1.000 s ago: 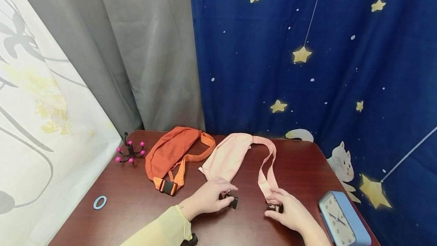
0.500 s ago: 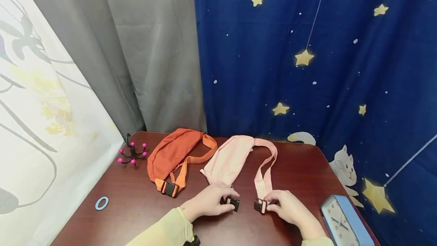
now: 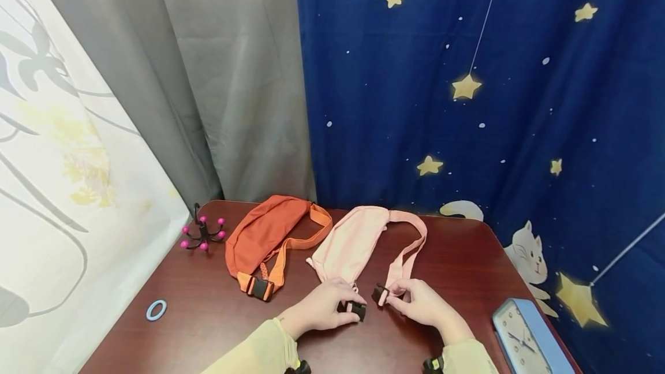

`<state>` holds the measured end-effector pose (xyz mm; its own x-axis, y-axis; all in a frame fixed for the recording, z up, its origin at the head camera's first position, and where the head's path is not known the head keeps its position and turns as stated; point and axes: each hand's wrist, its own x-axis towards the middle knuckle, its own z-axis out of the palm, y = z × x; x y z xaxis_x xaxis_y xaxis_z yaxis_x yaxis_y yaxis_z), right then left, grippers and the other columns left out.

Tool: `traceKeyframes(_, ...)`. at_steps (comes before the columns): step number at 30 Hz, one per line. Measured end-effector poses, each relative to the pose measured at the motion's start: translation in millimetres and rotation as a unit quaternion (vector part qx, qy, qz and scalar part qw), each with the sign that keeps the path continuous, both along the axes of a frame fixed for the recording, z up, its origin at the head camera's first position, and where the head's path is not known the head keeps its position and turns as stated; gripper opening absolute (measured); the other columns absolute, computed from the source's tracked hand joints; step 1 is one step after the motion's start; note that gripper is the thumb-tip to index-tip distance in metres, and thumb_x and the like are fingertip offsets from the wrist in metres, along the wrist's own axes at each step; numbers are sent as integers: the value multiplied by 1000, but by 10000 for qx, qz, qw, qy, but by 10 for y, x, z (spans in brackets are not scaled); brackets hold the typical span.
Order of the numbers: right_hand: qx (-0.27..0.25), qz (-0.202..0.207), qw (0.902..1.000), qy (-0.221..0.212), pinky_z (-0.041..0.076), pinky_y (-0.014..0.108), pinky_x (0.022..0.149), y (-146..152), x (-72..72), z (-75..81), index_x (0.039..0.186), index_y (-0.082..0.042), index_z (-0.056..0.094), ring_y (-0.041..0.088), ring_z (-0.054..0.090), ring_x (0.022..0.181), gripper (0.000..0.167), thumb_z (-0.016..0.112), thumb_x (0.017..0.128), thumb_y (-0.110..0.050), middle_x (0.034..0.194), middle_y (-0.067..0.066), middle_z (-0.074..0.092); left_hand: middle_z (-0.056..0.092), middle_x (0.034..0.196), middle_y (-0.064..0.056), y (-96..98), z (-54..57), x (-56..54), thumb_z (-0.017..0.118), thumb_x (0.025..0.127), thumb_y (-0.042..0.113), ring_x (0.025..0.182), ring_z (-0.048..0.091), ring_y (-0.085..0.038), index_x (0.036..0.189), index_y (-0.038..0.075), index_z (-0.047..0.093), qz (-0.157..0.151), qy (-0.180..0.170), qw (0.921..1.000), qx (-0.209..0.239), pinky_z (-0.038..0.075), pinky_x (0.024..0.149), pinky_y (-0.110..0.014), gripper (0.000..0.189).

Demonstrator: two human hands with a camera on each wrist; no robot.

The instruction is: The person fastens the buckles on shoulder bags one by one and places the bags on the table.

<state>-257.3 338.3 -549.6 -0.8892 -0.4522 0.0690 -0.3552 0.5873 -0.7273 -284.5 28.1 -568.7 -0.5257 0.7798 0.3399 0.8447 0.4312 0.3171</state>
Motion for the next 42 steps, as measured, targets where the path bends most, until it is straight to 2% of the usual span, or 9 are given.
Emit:
traceKeyframes(5,-398,-37,9990,-222,58,28,59,-66,-77,-107,114,-14,80,8,65,59,14,77,105,-25,96,6,77,72,92,20,1,-65,-15,84,98,34,103,61,0,123,29,83,210,-382,9983,382,46,94,-13,25)
traceKeyframes(10,-615,-82,9977,-289,57,28,57,-139,-130,-178,118,-9,80,8,66,58,19,72,108,-23,102,9,82,71,90,19,-30,-104,-23,77,104,31,100,60,0,129,26,80,157,-567,9963,625,45,91,-12,26)
traceKeyframes(16,-919,-26,9945,-500,52,27,51,-178,-144,-254,121,-2,73,5,60,51,19,64,112,-16,69,10,68,72,99,12,-51,-102,5,75,105,32,101,61,-2,137,27,76,196,-898,9916,907,49,92,-17,32)
traceKeyframes(18,-930,0,9936,-643,49,25,48,-186,-131,-263,120,-2,73,3,57,49,19,63,112,-16,61,10,63,74,102,11,-50,-101,14,75,105,33,102,61,-2,137,27,75,245,-916,9911,938,50,94,-18,32)
traceKeyframes(21,-976,80,9923,-759,47,23,48,-197,-109,-265,119,-2,75,3,57,50,18,63,111,-14,61,15,65,75,106,9,-44,-95,18,74,105,33,102,61,-1,138,27,75,290,-915,9906,970,51,95,-18,33)
traceKeyframes(27,-1073,279,9925,-507,50,24,53,-247,-90,-265,116,-2,76,11,64,53,15,65,110,-11,67,25,64,71,96,11,-45,-81,-2,75,104,29,96,61,-2,138,26,75,230,-908,9901,1047,48,91,-15,35)
traceKeyframes(31,-1089,268,9928,-421,49,23,52,-276,-78,-278,115,-3,76,11,63,53,14,65,109,-10,67,22,65,69,88,11,-48,-64,-2,76,103,26,94,62,-5,137,24,77,125,-886,9899,1103,46,90,-13,35)
traceKeyframes(37,-942,244,9944,-401,49,22,54,-321,-80,-303,115,-6,78,2,61,56,15,66,110,-13,69,17,67,71,88,13,-52,-57,7,77,102,25,96,62,-4,136,24,78,124,-839,9907,1066,45,91,-12,35)
traceKeyframes(42,-944,146,9946,-406,50,23,56,-337,-70,-310,116,-6,79,2,62,58,15,69,108,-13,74,14,71,70,86,15,-49,-78,4,78,101,25,93,61,-2,135,27,79,90,-797,9911,1063,44,88,-11,34)
